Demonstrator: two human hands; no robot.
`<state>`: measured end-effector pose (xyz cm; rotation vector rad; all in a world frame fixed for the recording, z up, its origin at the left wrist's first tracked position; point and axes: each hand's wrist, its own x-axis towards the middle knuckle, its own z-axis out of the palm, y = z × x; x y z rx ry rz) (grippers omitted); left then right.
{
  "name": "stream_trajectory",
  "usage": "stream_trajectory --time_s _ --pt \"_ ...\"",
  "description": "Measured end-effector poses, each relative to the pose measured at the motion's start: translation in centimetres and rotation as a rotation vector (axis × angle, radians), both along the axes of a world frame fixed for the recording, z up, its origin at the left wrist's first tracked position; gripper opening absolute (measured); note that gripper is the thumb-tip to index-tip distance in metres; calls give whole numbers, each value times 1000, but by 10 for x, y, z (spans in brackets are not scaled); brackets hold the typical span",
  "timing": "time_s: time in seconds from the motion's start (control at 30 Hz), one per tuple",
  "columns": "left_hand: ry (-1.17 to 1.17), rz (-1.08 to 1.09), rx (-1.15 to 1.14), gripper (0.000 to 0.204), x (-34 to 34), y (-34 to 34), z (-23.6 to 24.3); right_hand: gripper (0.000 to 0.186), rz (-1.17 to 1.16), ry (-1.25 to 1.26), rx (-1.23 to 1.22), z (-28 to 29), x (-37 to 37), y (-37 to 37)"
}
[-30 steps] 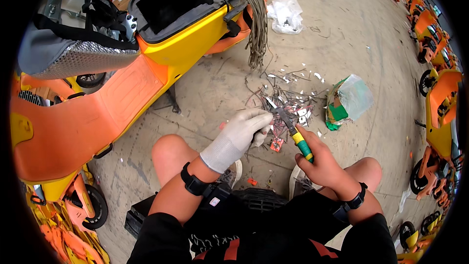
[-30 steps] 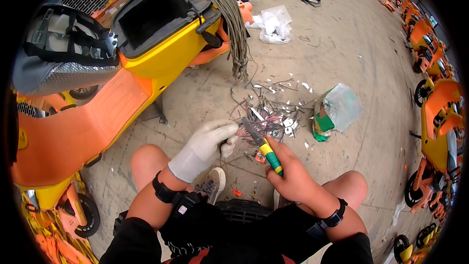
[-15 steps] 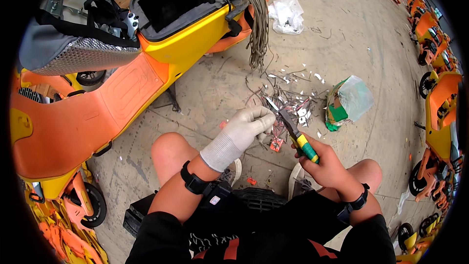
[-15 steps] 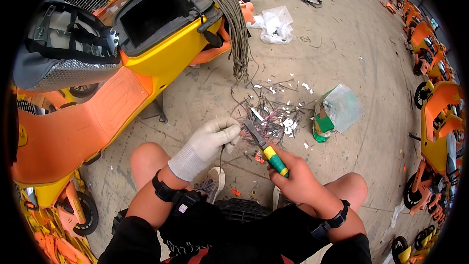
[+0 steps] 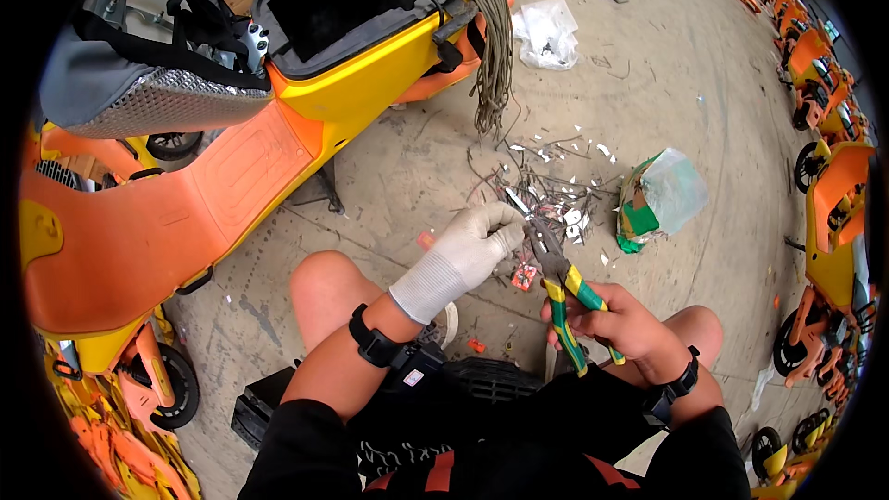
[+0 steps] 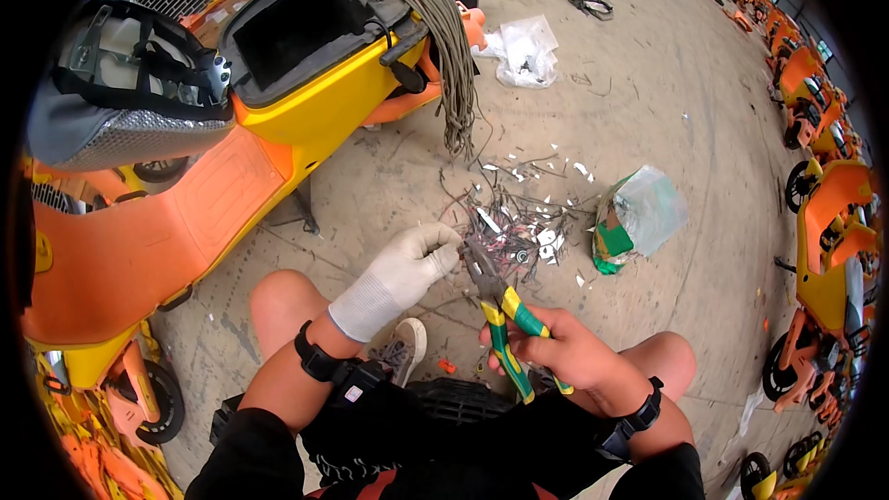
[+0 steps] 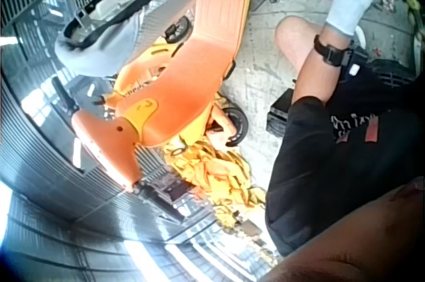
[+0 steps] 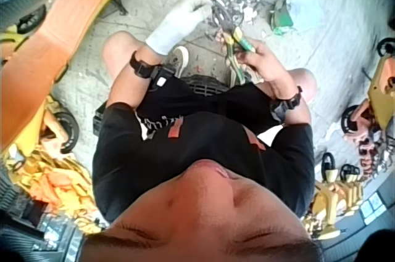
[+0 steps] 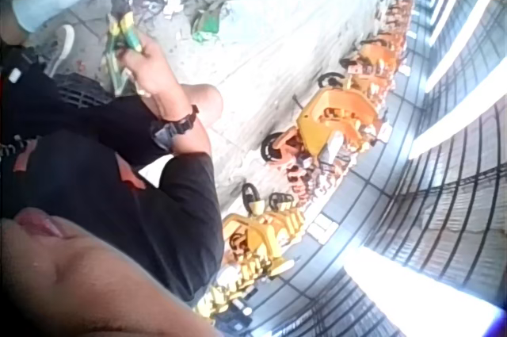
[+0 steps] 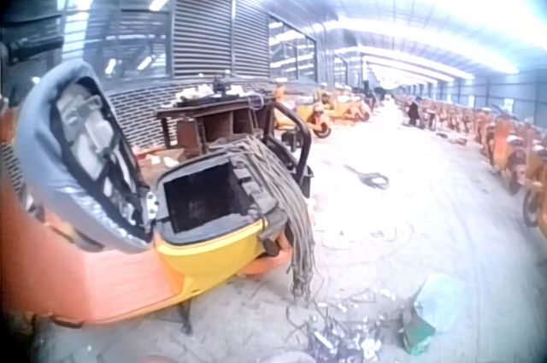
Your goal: The person uses pliers to strip insulation from wires and connects them to a small component while sitting in an industrial workshop area.
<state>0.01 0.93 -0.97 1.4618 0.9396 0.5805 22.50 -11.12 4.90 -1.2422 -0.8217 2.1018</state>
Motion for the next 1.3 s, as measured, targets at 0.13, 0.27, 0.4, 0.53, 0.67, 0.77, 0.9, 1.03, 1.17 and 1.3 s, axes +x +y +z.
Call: stream_trajectory --time_s 0.13,0.27,0.4,0.53,0.67,0.77,0.9,1.03,1.17,1.3 --pt "-70 108 21 22 8 -4 7 47 0 -174 213 -20 3 6" --pt "-41 124 16 22 7 -7 10 57 49 -495 447 -26 5 6" --pt "-66 97 -9 23 2 -8 13 70 55 -739 724 -29 1 4" --pt "-99 98 -176 25 1 -8 16 74 26 -821 851 -34 1 2" --pt "-126 83 -284 24 1 -8 21 75 31 -900 913 -39 2 1" --pt "-176 109 -321 23 2 -9 22 76 32 -938 915 -39 1 2" --pt "-175 100 -355 21 3 -9 27 76 49 -1017 978 -41 0 1" --pt "-178 91 -344 20 1 -10 28 74 63 -921 873 -35 -2 2" --pt "-170 86 -327 19 1 -8 25 73 52 -888 877 -32 -3 2" --pt "-187 92 -323 20 1 -7 21 72 25 -887 896 -33 -2 2"
